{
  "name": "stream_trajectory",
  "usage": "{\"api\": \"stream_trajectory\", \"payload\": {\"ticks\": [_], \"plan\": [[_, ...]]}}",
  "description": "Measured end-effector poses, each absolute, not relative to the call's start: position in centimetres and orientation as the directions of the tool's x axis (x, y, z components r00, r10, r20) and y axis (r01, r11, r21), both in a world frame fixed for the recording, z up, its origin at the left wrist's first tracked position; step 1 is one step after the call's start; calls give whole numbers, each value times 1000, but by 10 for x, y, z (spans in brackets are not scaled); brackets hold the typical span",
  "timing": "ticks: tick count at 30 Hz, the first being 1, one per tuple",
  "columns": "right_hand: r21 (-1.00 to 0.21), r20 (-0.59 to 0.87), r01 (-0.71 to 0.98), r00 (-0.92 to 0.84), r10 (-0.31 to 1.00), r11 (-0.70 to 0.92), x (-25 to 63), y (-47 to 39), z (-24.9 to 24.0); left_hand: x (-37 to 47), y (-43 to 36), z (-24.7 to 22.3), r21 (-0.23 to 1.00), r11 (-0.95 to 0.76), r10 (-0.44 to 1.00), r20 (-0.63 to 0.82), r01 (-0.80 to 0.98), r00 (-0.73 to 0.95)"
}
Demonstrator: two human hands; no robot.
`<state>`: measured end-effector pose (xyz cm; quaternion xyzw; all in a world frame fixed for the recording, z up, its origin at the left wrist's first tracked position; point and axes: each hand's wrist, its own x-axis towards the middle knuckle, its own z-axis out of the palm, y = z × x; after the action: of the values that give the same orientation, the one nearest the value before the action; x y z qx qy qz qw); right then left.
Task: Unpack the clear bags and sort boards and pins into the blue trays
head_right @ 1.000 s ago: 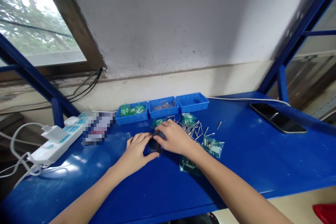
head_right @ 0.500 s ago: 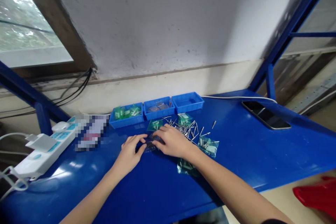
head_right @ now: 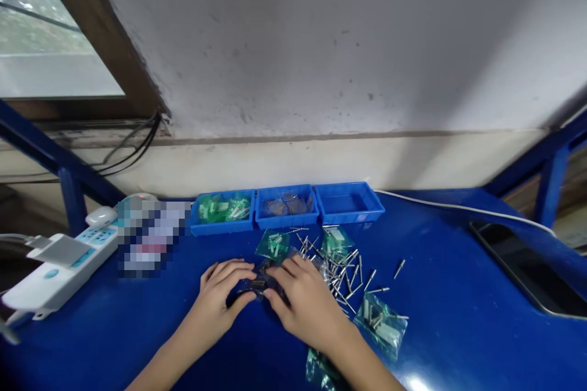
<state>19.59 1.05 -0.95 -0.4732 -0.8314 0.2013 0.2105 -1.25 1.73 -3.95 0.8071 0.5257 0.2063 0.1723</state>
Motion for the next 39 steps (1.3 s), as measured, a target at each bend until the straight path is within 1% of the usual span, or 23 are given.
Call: {"api": "stream_trajectory", "payload": {"ticks": [4, 6, 9, 10, 12, 16, 18, 20, 22, 24, 26, 29, 32, 34, 39], "plan": [[-560, 157, 690, -456, 876, 459, 200, 12, -9, -14, 22, -39, 545, -372, 926, 167, 751, 338], [-549, 169, 693, -456, 874, 468, 200, 13, -9, -16, 24, -39, 627, -317, 948, 178, 711, 265], [-505, 213, 703, -460, 862, 500, 199, 12, -8, -19, 25, -36, 818, -172, 985, 151, 549, 83], [-493, 234, 705, -457, 858, 510, 198, 11, -8, -19, 25, -35, 864, -143, 989, 139, 484, 44], [-487, 281, 702, -437, 854, 519, 195, 7, -9, -18, 23, -34, 912, -146, 989, 147, 382, 27], [-504, 413, 654, -391, 822, 564, 188, 0, -9, -14, 17, -34, 924, -256, 966, 237, 285, 99], [-501, 477, 614, -393, 786, 611, 186, -3, -9, -11, 14, -36, 929, -271, 959, 236, 253, 159], [-509, 501, 583, -398, 768, 634, 184, -5, -9, -9, 13, -37, 945, -252, 952, 203, 208, 231], [-538, 500, 574, -371, 782, 617, 182, -5, -9, -8, 12, -37, 960, -226, 943, 174, 163, 285], [-585, 491, 575, -309, 814, 571, 180, -6, -9, -6, 11, -36, 966, -218, 939, 168, 142, 300], [-641, 479, 557, -246, 842, 528, 178, -6, -9, -5, 10, -35, 962, -233, 941, 186, 142, 283], [-721, 435, 502, -209, 876, 478, 175, -6, -9, -4, 8, -34, 947, -272, 936, 221, 169, 273], [-793, 379, 446, -172, 909, 415, 174, -7, -9, -4, 5, -33, 940, -293, 911, 217, 178, 352], [-825, 347, 413, -170, 922, 386, 173, -8, -8, -4, 4, -32, 939, -298, 891, 210, 170, 403], [-850, 322, 367, -203, 925, 377, 168, -8, -13, -3, 5, -32, 939, -292, 892, 199, 180, 407]]}}
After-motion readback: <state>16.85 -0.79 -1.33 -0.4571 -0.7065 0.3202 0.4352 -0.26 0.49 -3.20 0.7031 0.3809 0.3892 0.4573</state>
